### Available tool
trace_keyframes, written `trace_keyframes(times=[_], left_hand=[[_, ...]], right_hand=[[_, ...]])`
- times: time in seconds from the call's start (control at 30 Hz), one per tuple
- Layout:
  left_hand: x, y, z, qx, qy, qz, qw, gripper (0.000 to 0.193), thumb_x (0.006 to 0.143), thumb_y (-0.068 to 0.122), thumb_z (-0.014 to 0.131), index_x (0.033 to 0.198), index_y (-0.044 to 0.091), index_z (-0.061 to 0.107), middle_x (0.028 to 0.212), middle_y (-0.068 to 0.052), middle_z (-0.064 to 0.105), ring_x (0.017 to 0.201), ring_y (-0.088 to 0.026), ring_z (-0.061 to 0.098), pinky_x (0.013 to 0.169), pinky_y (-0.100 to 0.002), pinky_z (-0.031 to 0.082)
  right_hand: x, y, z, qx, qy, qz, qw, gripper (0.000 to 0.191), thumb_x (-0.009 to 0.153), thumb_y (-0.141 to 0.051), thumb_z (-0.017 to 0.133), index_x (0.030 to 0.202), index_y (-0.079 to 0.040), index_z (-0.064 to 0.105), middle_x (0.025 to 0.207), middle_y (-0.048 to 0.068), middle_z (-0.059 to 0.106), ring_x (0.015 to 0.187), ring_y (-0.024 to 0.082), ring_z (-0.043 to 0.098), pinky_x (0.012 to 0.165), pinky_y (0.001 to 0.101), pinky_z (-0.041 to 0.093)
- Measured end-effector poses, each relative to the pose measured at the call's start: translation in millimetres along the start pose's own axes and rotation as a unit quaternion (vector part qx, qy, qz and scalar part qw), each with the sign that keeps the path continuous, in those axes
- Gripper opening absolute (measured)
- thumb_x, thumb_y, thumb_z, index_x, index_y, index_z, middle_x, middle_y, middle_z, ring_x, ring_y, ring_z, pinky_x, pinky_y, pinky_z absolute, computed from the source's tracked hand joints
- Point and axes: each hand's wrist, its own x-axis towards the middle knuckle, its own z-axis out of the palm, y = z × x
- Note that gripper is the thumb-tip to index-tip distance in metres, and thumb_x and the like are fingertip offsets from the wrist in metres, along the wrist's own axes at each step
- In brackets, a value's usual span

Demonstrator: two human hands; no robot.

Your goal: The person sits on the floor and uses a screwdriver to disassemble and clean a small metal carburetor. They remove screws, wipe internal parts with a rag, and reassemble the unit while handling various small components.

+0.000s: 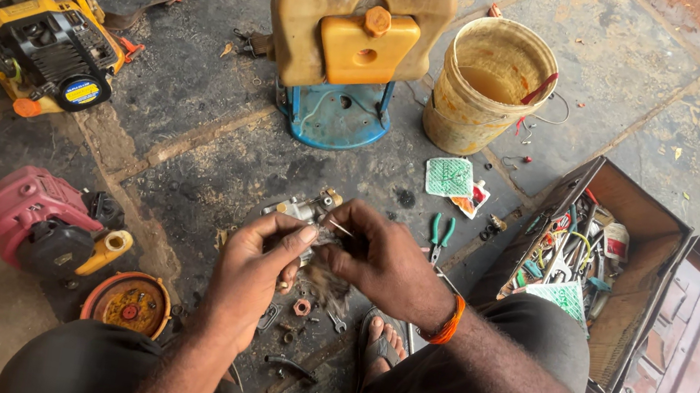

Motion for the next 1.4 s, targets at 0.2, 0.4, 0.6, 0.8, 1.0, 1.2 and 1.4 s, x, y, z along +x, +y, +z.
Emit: trace_keyframes(times=[0.2,0.4,0.6,0.8,1.0,1.2,1.4], left_hand=[[0.2,-0.5,6.0,0.015,0.037,0.009,0.999,0.012,0.094,0.018,0.069,0.098,0.006,0.068,0.072,0.003,0.06,0.059,-0.005,0.052,0.049,-0.02,0.041],[0.5,-3.8,13.0,0.093,0.07,0.039,0.992,0.015,0.098,0.022,0.065,0.098,0.007,0.068,0.071,0.004,0.055,0.06,-0.004,0.049,0.049,-0.02,0.04],[0.3,-5.0,2.1,0.191,0.024,0.087,0.977,0.027,0.1,0.034,0.062,0.1,0.008,0.068,0.07,0.003,0.054,0.06,-0.006,0.048,0.05,-0.024,0.039],[8.3,-2.2,-8.0,0.323,-0.033,0.088,0.942,0.033,0.1,0.045,0.056,0.098,0.013,0.066,0.067,0.005,0.059,0.057,-0.005,0.056,0.051,-0.025,0.047],[14.7,-9.2,-7.6,0.163,-0.039,0.009,0.986,0.029,0.103,0.036,0.055,0.093,0.011,0.066,0.067,0.004,0.052,0.054,-0.006,0.048,0.044,-0.023,0.04],[26.2,-10.5,-5.8,0.076,-0.039,-0.035,0.996,0.028,0.103,0.032,0.059,0.092,0.007,0.067,0.066,0.002,0.056,0.054,-0.007,0.05,0.045,-0.023,0.042],[28.9,-3.9,0.5,0.154,-0.046,0.008,0.987,0.024,0.1,0.031,0.062,0.096,0.008,0.068,0.071,0.002,0.059,0.059,-0.005,0.051,0.049,-0.022,0.044]], right_hand=[[-0.8,-5.0,1.2,-0.092,0.028,-0.077,0.992,0.04,0.091,-0.031,0.078,0.119,-0.006,0.063,0.093,0.011,0.074,0.084,0.023,0.072,0.072,0.0368,0.057],[-4.9,-13.9,-4.8,-0.23,0.086,-0.179,0.953,0.022,0.095,-0.025,0.072,0.111,-0.009,0.072,0.096,0.01,0.073,0.083,0.028,0.074,0.071,0.0388,0.058],[-0.2,-12.2,-8.3,-0.151,0.043,-0.095,0.983,0.022,0.092,-0.024,0.074,0.107,-0.007,0.074,0.091,0.009,0.073,0.079,0.023,0.074,0.068,0.0374,0.059],[7.3,-6.4,-5.1,-0.17,0.026,-0.152,0.973,0.024,0.092,-0.024,0.077,0.105,-0.005,0.071,0.095,0.01,0.073,0.085,0.025,0.073,0.072,0.0388,0.059],[4.2,-7.4,-9.3,-0.166,0.036,-0.182,0.968,0.025,0.092,-0.021,0.076,0.111,-0.007,0.07,0.101,0.01,0.074,0.089,0.029,0.073,0.075,0.04,0.058],[4.1,-8.5,-10.4,-0.194,0.057,-0.216,0.955,0.022,0.092,-0.02,0.075,0.111,-0.009,0.072,0.1,0.01,0.073,0.088,0.029,0.073,0.076,0.039,0.058],[15.1,1.2,-19.6,-0.077,0.006,-0.009,0.997,0.025,0.094,-0.026,0.073,0.109,-0.007,0.073,0.091,0.008,0.076,0.076,0.016,0.075,0.068,0.0326,0.059]])
